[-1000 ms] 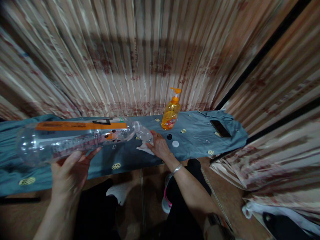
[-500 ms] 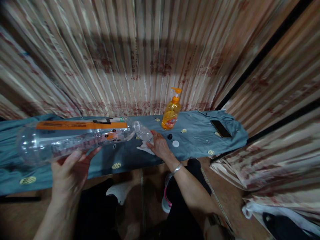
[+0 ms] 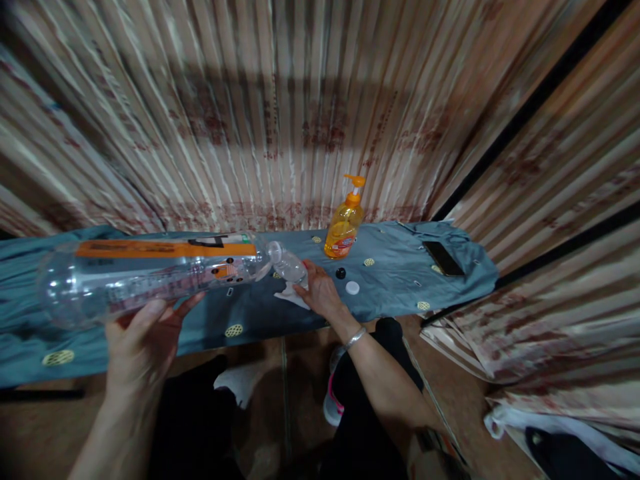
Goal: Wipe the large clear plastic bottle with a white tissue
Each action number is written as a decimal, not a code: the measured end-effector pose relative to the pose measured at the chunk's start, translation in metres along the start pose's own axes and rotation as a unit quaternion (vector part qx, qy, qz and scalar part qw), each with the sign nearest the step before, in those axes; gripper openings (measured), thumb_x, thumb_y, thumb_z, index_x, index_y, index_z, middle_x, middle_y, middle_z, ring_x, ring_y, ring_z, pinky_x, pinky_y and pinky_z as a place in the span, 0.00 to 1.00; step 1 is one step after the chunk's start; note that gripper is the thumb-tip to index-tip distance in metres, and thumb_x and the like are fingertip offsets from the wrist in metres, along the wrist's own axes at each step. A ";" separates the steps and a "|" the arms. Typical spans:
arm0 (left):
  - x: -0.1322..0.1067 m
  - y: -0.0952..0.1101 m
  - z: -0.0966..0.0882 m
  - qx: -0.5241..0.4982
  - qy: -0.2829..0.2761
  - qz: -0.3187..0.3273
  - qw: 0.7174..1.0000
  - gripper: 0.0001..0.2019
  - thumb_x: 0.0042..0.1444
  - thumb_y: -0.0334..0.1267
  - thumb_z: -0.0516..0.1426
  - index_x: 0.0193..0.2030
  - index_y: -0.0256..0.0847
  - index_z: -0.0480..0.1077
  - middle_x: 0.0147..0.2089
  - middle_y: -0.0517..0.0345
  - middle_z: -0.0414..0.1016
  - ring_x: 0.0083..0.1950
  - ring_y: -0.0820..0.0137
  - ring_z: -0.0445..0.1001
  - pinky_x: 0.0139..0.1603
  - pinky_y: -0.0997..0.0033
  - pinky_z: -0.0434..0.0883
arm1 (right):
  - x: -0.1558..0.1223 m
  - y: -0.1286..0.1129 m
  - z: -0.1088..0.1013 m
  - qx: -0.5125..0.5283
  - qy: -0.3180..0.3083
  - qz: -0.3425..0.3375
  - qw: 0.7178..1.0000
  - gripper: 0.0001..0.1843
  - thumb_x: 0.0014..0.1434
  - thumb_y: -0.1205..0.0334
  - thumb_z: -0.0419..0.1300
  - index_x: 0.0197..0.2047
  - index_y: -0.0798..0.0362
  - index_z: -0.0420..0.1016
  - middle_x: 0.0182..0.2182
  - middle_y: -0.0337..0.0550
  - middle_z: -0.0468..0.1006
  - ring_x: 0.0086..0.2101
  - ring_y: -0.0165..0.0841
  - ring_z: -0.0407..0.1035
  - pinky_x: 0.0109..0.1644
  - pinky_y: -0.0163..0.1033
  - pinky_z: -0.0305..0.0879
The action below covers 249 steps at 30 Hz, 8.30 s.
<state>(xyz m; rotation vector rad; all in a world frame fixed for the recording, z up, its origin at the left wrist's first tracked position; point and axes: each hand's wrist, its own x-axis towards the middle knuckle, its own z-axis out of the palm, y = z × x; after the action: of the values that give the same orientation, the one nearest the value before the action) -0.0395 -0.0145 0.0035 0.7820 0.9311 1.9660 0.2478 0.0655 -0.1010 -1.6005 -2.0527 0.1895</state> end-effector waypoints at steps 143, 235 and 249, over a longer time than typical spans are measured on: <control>-0.041 0.000 0.048 0.013 0.075 0.002 0.997 0.25 0.25 0.41 0.85 0.31 0.40 0.83 0.35 0.52 0.90 0.38 0.61 0.89 0.44 0.61 0.90 | -0.006 0.023 0.007 0.069 0.027 -0.016 0.997 0.32 0.71 0.50 0.70 0.71 0.57 0.75 0.55 0.60 0.92 0.54 0.54 0.89 0.59 0.52 0.84; -0.054 0.003 0.058 0.087 0.119 0.065 0.987 0.44 0.27 0.43 0.84 0.57 0.42 0.84 0.49 0.49 0.92 0.41 0.53 0.91 0.51 0.48 0.92 | -0.015 0.033 0.020 0.115 0.073 -0.048 0.990 0.45 0.73 0.41 0.65 0.80 0.62 0.65 0.60 0.68 0.88 0.56 0.58 0.86 0.61 0.62 0.85; -0.056 0.004 0.054 0.081 0.117 0.072 0.987 0.34 0.32 0.36 0.81 0.51 0.42 0.85 0.37 0.57 0.91 0.32 0.62 0.88 0.42 0.64 0.90 | -0.015 0.034 0.023 0.095 0.102 -0.086 0.986 0.37 0.77 0.37 0.62 0.73 0.59 0.74 0.55 0.66 0.89 0.53 0.58 0.87 0.57 0.62 0.87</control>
<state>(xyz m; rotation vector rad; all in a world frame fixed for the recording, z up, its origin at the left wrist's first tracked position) 0.0280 -0.0460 0.0251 0.7361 1.2145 2.1614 0.2681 0.0661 -0.1397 -1.2668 -1.9396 0.1474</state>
